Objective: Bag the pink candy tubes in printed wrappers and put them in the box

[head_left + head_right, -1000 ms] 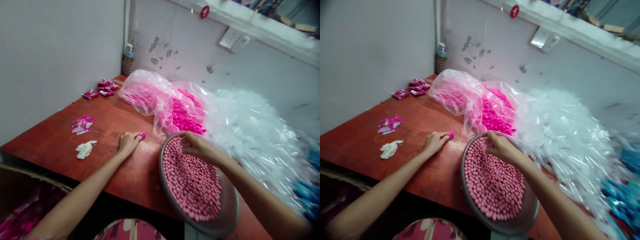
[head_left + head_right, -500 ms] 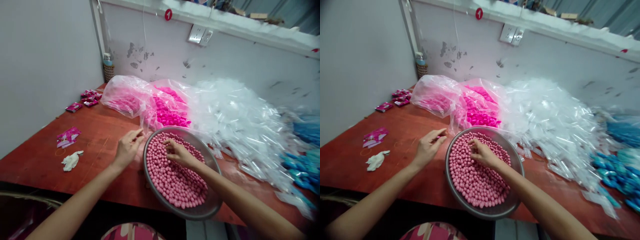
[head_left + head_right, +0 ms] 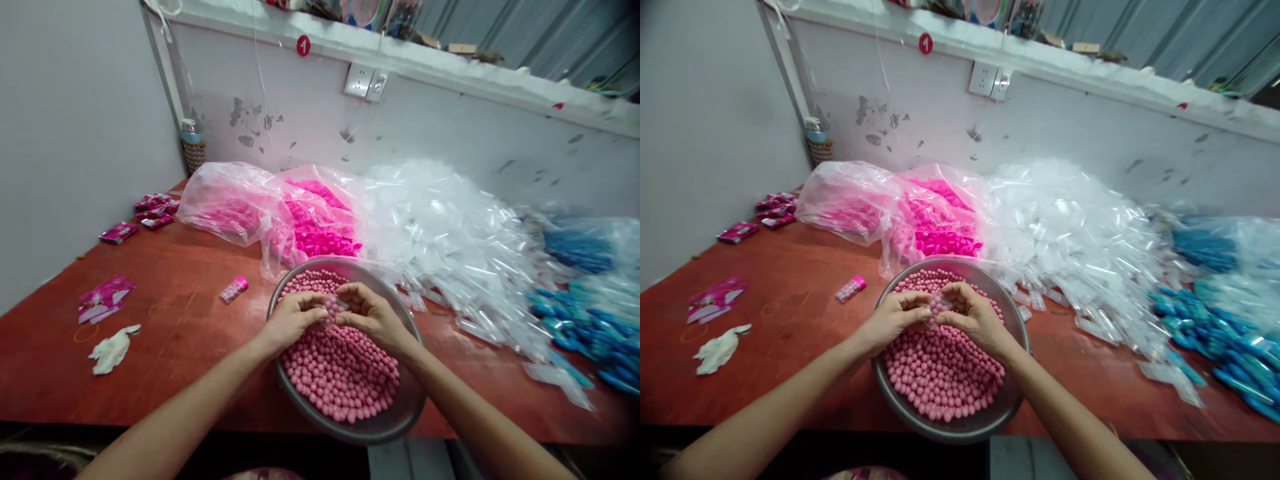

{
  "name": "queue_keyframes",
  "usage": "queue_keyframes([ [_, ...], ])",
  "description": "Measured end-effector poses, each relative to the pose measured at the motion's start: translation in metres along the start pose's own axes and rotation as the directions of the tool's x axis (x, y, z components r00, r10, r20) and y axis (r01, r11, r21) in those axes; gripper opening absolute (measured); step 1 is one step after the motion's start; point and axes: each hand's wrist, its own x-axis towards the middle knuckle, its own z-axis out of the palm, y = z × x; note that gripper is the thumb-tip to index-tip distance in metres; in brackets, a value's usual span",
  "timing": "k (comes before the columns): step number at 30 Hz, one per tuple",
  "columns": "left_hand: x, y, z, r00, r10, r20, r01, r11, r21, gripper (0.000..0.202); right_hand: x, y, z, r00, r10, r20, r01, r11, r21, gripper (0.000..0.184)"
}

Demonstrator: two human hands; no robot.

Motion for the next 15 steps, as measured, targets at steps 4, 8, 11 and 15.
queue_keyframes([
  [4, -0.006, 0.003, -0.002, 0.995, 0.093, 0.018, -0.094, 0.995, 0.019, 0.034, -0.002, -0.013, -0.015, 0.996, -0.014, 0.083, 0.026, 0.989, -0.145, 0.022],
  [8, -0.01, 0.003, -0.004, 0.989, 0.132, 0.061, -0.138, 0.982, 0.125, 0.035, 0.012, -0.021, -0.048, 0.995, -0.073, -0.07, 0.044, 0.936, -0.35, 0.019],
  [11, -0.009, 0.001, -0.003, 0.988, 0.087, 0.124, -0.099, 0.991, 0.091, 0.025, 0.04, -0.022, -0.077, 0.971, -0.136, -0.197, -0.012, 0.793, -0.609, 0.024],
  [15, -0.007, 0.0, -0.002, 0.996, 0.028, 0.089, -0.026, 0.999, -0.025, 0.022, 0.094, -0.016, -0.105, 0.983, -0.079, -0.164, -0.137, 0.277, -0.951, 0.026],
])
